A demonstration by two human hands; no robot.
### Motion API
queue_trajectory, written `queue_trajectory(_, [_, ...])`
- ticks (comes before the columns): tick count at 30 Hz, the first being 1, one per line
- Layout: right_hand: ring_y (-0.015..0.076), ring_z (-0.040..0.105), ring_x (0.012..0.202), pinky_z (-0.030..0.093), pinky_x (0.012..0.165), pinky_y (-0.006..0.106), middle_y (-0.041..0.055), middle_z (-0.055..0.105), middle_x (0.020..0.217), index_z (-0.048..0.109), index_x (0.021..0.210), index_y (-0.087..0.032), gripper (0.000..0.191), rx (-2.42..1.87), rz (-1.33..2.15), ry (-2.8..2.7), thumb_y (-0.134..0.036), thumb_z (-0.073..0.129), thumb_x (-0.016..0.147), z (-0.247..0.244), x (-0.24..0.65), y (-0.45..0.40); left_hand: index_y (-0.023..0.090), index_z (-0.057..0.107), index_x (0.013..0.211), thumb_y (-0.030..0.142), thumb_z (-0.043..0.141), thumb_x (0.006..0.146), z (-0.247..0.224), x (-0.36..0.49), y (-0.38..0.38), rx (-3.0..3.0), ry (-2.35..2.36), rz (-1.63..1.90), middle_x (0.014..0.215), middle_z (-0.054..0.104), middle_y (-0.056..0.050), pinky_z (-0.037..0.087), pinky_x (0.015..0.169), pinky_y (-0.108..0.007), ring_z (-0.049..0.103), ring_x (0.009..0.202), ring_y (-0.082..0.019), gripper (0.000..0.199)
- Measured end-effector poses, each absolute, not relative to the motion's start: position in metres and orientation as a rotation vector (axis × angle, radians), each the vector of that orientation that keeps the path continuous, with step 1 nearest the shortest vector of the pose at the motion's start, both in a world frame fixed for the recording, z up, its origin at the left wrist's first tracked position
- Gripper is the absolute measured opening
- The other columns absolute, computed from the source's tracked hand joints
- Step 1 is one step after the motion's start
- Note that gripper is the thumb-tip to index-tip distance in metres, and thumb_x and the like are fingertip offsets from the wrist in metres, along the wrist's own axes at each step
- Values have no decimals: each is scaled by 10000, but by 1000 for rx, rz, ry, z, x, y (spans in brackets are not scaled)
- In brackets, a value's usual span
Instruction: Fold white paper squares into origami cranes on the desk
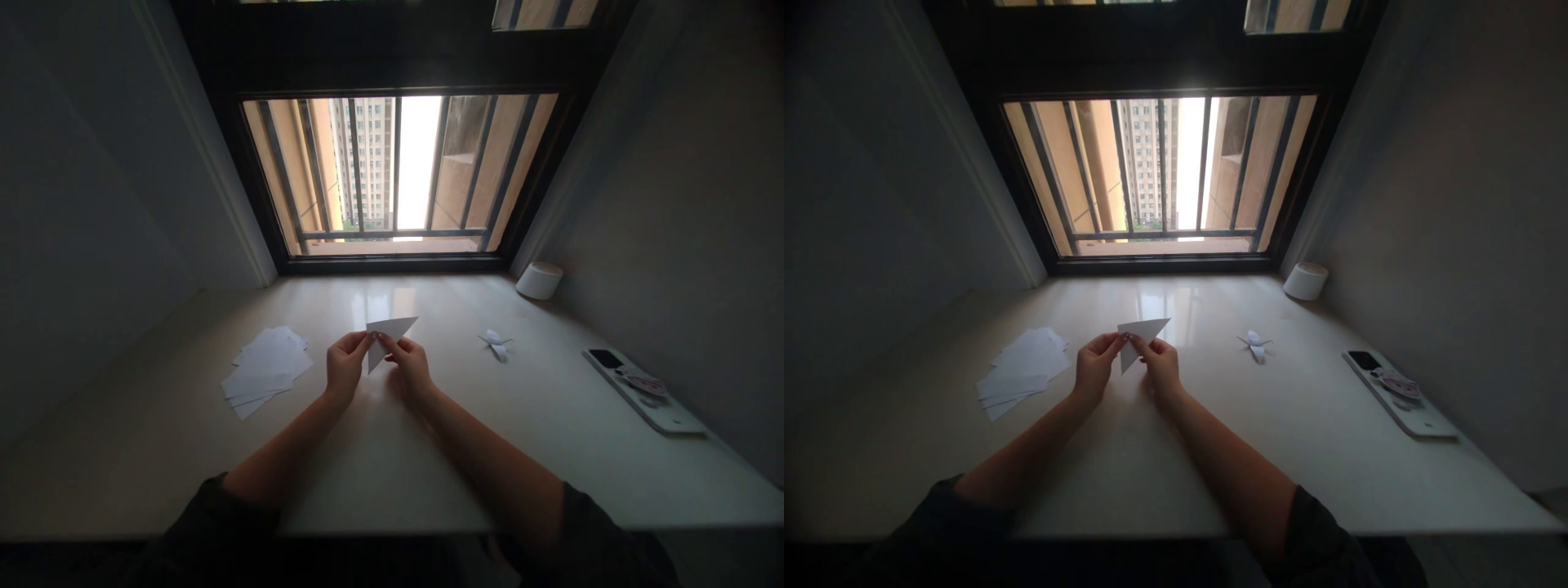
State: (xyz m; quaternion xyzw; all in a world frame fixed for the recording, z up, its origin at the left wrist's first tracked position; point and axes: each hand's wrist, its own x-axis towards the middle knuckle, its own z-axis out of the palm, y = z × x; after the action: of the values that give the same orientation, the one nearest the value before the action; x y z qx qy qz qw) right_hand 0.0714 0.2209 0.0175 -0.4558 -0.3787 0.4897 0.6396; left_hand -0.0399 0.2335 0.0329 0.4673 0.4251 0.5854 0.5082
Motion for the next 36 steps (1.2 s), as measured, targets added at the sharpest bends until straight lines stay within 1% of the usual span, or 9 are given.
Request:
queue_trajectory(5, [137, 521, 574, 395, 546, 267, 33, 652, 627, 706, 709, -147, 354, -1083, 1081, -804, -481, 721, 595, 27, 70, 218, 146, 689, 778, 379, 737, 648, 37, -40, 232, 1125, 1047, 1422, 781, 704, -50, 450, 694, -281, 617, 727, -169, 271])
queue_trajectory(9, [112, 477, 540, 367, 542, 257, -1, 584, 539, 657, 573, -153, 321, -1097, 1111, -803, -460, 750, 571, 30, 72, 218, 141, 689, 755, 374, 737, 642, 40, -41, 234, 1103, 1094, 1438, 759, 697, -48, 430, 657, -260, 597, 698, -153, 263])
queue_trajectory(11, [103, 459, 529, 358, 542, 252, -13, 553, 514, 637, 535, -158, 321, -1094, 1128, -809, -456, 748, 577, 28, 73, 219, 140, 694, 763, 379, 733, 643, 40, -43, 236, 1103, 1112, 1436, 756, 694, -47, 419, 645, -254, 586, 684, -145, 270])
queue_trajectory(14, [100, 467, 531, 359, 545, 248, -12, 548, 520, 645, 548, -159, 315, -1059, 1181, -810, -458, 734, 596, 22, 74, 222, 139, 701, 784, 401, 726, 643, 38, -45, 240, 1113, 1136, 1430, 746, 686, -42, 403, 629, -248, 567, 661, -134, 299])
queue_trajectory(19, [109, 497, 538, 367, 538, 247, 5, 582, 547, 684, 619, -161, 319, -1016, 1262, -838, -477, 722, 603, 15, 78, 227, 140, 704, 795, 435, 734, 618, 32, -49, 247, 1107, 1163, 1428, 730, 672, -35, 385, 609, -241, 549, 639, -127, 346])
queue_trajectory(25, [118, 514, 520, 383, 540, 253, 30, 640, 575, 679, 605, -168, 324, -1111, 1127, -947, -490, 716, 614, 16, 84, 228, 147, 685, 765, 428, 727, 629, 31, -50, 247, 1152, 1156, 1440, 709, 651, -19, 382, 593, -234, 534, 632, -120, 314])
queue_trajectory(29, [152, 570, 565, 414, 591, 272, 42, 675, 602, 682, 595, -181, 342, -1194, 954, -1246, -519, 691, 640, 16, 91, 230, 159, 613, 662, 415, 704, 662, 29, -51, 247, 1199, 1101, 1482, 628, 588, 17, 375, 572, -228, 493, 570, -100, 271])
queue_trajectory(31, [160, 584, 584, 419, 602, 273, 42, 681, 614, 684, 597, -183, 355, -1207, 939, -1340, -533, 673, 656, 15, 95, 232, 164, 572, 625, 406, 699, 670, 28, -51, 247, 1217, 1081, 1492, 597, 549, 29, 368, 563, -222, 475, 556, -95, 276])
queue_trajectory(36, [162, 589, 584, 424, 607, 271, 42, 676, 611, 666, 591, -179, 368, -1208, 943, -1319, -537, 654, 676, 6, 95, 235, 176, 485, 588, 410, 709, 640, 27, -51, 248, 1129, 1017, 1398, 583, 521, 35, 374, 546, -215, 485, 557, -100, 328])
